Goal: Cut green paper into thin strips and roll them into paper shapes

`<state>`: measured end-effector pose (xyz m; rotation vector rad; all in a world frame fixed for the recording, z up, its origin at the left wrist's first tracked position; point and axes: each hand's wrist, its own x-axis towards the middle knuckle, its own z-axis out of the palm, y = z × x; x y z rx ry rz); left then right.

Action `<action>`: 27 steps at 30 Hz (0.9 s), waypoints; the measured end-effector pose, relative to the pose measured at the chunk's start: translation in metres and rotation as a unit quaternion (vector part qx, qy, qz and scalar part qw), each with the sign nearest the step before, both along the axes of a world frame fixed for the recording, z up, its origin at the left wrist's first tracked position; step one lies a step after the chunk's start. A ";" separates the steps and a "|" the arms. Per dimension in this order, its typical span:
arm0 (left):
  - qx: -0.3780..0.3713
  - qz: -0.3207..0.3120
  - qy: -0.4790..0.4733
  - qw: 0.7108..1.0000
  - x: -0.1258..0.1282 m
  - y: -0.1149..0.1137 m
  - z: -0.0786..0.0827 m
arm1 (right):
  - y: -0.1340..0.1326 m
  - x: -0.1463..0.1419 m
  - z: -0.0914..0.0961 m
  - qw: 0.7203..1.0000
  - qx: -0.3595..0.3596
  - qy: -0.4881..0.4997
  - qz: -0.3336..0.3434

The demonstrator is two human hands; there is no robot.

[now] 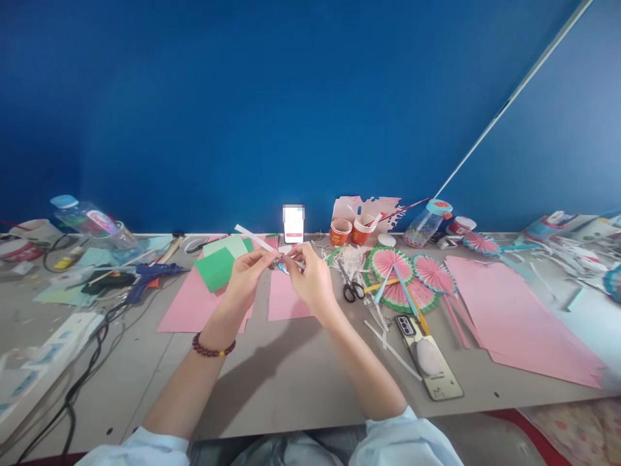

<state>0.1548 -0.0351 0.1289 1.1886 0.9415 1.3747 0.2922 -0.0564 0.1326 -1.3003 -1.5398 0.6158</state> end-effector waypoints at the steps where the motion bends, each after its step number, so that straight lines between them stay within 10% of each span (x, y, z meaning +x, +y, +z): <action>1: 0.000 -0.006 -0.006 1.000 -0.001 0.001 -0.001 | 0.000 0.000 0.001 1.000 0.000 0.000 0.005; 27: 0.061 0.084 -0.010 0.995 0.005 0.002 -0.006 | -0.005 -0.006 0.002 1.000 0.011 0.017 0.012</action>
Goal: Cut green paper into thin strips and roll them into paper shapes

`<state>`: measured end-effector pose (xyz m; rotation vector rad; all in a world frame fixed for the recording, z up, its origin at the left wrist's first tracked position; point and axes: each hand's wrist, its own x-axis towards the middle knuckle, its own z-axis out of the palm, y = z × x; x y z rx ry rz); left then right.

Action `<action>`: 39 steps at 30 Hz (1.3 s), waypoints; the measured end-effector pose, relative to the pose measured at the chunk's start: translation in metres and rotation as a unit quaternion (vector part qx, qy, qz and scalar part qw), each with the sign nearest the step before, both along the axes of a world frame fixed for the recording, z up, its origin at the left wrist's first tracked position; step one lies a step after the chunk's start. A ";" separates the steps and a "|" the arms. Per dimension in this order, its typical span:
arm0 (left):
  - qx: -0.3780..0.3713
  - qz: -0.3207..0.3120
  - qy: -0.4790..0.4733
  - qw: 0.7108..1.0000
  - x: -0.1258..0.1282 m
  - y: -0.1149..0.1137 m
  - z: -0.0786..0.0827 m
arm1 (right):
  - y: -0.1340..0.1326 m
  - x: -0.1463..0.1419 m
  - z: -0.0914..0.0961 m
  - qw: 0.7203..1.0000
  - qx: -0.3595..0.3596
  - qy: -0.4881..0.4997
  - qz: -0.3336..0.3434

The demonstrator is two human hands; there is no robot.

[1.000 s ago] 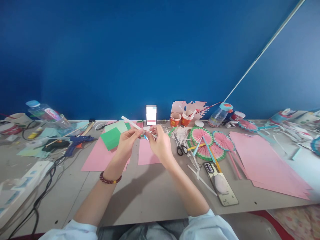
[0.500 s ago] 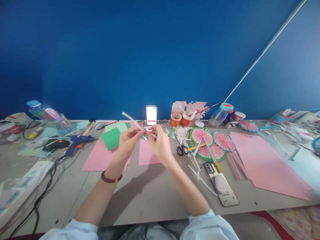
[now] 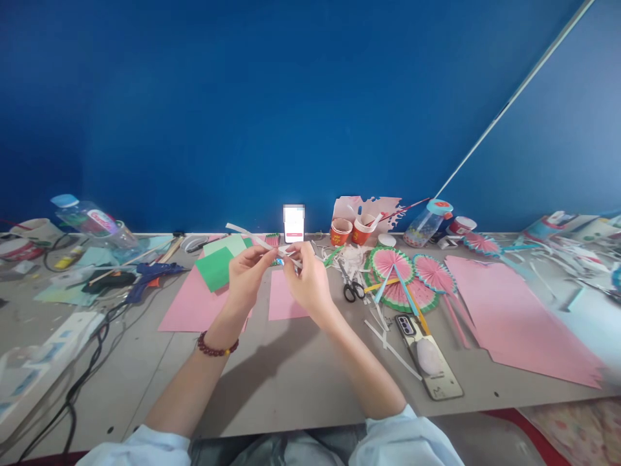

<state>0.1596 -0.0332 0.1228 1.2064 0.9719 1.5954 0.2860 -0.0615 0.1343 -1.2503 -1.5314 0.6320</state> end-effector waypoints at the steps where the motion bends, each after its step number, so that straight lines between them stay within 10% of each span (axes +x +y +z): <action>1: 0.004 0.003 0.004 1.000 0.000 0.000 0.000 | 0.000 0.000 0.000 1.000 0.001 -0.003 0.000; 39: 0.038 -0.023 0.144 0.989 -0.006 0.001 0.004 | 0.001 0.002 0.000 0.999 -0.005 -0.032 0.006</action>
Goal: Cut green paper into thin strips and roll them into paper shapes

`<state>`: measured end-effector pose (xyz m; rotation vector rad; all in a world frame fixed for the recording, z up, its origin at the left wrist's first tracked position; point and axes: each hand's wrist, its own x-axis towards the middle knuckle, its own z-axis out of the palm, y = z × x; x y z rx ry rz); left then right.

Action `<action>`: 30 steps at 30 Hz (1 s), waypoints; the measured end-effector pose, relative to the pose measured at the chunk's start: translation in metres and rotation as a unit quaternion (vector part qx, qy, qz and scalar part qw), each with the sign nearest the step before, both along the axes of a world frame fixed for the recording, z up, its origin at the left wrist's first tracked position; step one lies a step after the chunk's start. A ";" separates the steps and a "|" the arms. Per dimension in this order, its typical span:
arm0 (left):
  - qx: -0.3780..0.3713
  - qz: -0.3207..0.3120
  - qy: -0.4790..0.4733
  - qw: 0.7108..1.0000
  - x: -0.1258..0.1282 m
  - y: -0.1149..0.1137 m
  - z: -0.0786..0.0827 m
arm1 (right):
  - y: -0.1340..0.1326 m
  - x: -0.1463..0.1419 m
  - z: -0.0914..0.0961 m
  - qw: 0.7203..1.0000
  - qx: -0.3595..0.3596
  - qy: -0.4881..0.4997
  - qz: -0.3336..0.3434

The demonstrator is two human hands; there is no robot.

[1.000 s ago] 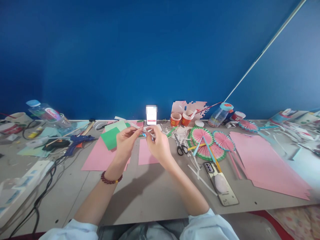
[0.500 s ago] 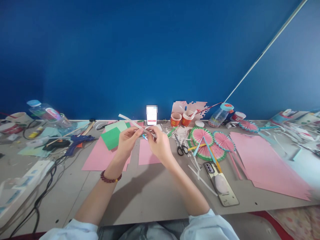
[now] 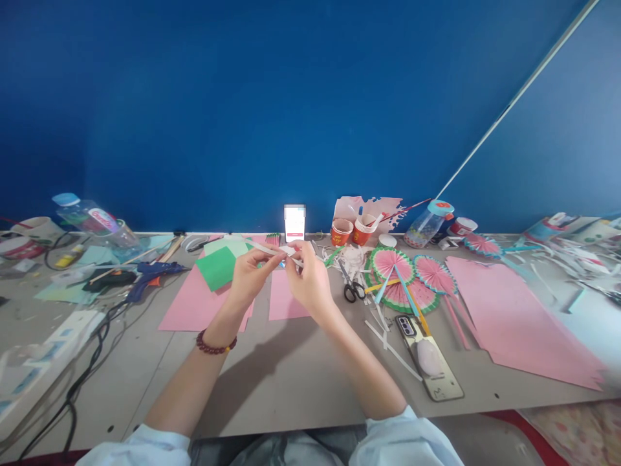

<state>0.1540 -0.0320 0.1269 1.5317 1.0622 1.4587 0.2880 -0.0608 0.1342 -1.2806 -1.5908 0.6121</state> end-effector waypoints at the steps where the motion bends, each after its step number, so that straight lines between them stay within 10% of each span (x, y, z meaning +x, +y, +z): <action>1: 0.006 0.005 0.000 1.000 0.000 0.000 0.000 | 0.000 0.000 0.000 1.000 0.004 -0.007 -0.002; 30: -0.028 0.001 0.000 1.000 -0.006 0.002 0.001 | 0.006 -0.001 -0.009 0.999 0.020 -0.013 0.033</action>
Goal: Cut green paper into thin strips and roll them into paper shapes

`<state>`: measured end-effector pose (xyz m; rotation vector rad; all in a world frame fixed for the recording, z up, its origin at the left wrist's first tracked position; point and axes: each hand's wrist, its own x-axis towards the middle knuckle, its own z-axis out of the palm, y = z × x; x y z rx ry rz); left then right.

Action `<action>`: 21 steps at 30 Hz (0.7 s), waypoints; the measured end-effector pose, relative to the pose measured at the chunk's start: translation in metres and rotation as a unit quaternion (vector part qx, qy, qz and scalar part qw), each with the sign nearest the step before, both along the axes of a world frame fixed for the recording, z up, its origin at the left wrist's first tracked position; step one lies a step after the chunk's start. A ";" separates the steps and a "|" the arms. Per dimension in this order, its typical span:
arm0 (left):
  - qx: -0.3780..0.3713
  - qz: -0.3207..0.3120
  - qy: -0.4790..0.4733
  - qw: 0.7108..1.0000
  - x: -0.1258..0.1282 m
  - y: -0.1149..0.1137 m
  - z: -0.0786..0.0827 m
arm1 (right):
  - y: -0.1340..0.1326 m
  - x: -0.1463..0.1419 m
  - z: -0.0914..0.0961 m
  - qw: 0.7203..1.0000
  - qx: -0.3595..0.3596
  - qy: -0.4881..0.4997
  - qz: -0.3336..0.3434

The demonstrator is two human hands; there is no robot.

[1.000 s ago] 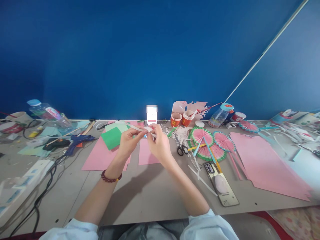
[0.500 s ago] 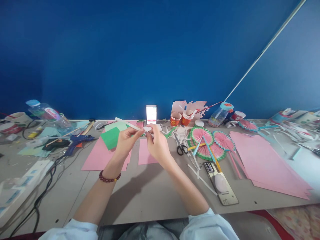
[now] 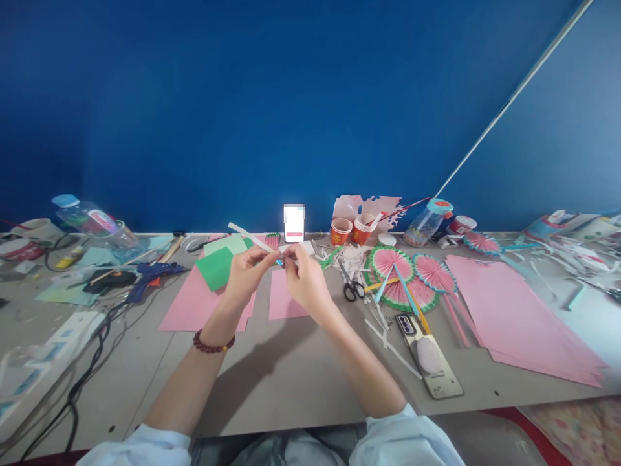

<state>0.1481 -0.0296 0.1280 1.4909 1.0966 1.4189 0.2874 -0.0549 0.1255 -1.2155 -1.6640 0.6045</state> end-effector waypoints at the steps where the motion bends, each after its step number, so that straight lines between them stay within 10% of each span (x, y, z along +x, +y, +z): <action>1: 0.001 -0.006 -0.011 1.000 0.000 0.001 -0.001 | 0.001 0.001 -0.001 1.000 -0.003 0.005 -0.002; 21: 0.072 0.005 0.061 0.996 0.002 0.000 -0.003 | -0.001 0.000 -0.001 1.000 0.013 -0.012 -0.007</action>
